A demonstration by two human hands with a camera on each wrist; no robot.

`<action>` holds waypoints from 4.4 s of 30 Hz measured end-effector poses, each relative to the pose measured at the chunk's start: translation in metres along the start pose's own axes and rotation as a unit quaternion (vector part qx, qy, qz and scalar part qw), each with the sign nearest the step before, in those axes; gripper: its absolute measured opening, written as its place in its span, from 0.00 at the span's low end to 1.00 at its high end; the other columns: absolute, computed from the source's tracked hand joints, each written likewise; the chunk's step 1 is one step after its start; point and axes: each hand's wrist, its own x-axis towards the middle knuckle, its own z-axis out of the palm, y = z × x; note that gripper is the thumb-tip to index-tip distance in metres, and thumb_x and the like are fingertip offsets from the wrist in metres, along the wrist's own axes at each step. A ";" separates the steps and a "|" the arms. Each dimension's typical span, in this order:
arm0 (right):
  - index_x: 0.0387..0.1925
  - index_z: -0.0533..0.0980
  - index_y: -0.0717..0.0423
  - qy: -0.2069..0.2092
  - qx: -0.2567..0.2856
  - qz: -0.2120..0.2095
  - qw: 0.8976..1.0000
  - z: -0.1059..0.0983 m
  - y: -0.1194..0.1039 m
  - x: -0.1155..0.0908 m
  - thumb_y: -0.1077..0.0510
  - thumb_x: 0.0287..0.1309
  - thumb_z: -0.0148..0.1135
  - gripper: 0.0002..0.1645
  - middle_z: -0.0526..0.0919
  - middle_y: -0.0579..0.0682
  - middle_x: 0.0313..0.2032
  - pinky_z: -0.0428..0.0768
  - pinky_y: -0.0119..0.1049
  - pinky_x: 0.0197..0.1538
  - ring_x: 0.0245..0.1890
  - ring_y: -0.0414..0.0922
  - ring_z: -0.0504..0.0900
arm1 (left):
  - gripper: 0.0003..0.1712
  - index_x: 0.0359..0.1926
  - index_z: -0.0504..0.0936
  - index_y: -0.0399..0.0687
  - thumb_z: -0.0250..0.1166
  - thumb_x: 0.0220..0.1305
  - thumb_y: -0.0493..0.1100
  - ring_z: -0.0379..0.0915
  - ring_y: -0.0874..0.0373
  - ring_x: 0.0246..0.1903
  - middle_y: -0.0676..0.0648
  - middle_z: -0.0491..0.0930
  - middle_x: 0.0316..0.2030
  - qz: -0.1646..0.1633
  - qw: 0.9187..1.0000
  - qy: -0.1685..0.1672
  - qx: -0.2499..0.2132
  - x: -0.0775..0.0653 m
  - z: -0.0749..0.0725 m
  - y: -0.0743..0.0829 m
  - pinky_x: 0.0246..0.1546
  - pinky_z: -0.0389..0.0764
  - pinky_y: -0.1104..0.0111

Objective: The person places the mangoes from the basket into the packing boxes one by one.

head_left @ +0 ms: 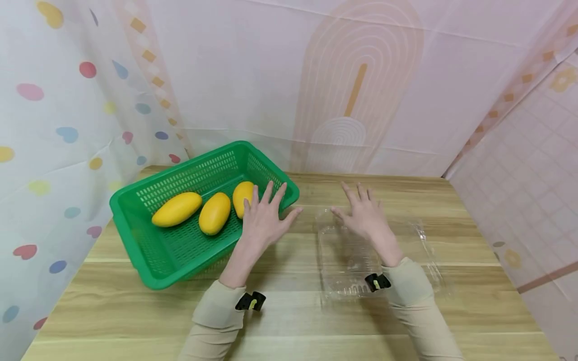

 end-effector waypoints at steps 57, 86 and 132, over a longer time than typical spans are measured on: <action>0.61 0.64 0.70 -0.044 -0.026 -0.041 0.998 0.015 0.072 -0.057 0.60 0.60 0.58 0.30 0.70 0.49 0.15 0.70 0.35 0.19 0.15 0.43 0.69 | 0.46 0.75 0.35 0.43 0.50 0.68 0.52 0.43 0.40 0.72 0.34 0.37 0.74 -0.126 0.893 -0.421 0.100 0.103 -0.047 -0.064 0.69 0.59 0.53; 0.63 0.62 0.67 -0.049 -0.005 -0.040 0.998 0.018 0.075 -0.056 0.60 0.60 0.57 0.31 0.68 0.48 0.14 0.66 0.32 0.16 0.12 0.41 0.65 | 0.49 0.73 0.37 0.43 0.56 0.65 0.54 0.61 0.35 0.60 0.25 0.44 0.69 -0.080 0.939 -0.332 0.050 0.093 -0.030 -0.097 0.57 0.68 0.47; 0.64 0.62 0.68 -0.035 0.009 -0.035 0.999 0.019 0.072 -0.052 0.61 0.60 0.56 0.32 0.65 0.46 0.13 0.64 0.33 0.16 0.11 0.39 0.61 | 0.47 0.70 0.53 0.51 0.67 0.55 0.56 0.73 0.49 0.41 0.37 0.69 0.53 0.026 0.975 -0.211 -0.068 0.043 -0.007 0.075 0.35 0.79 0.62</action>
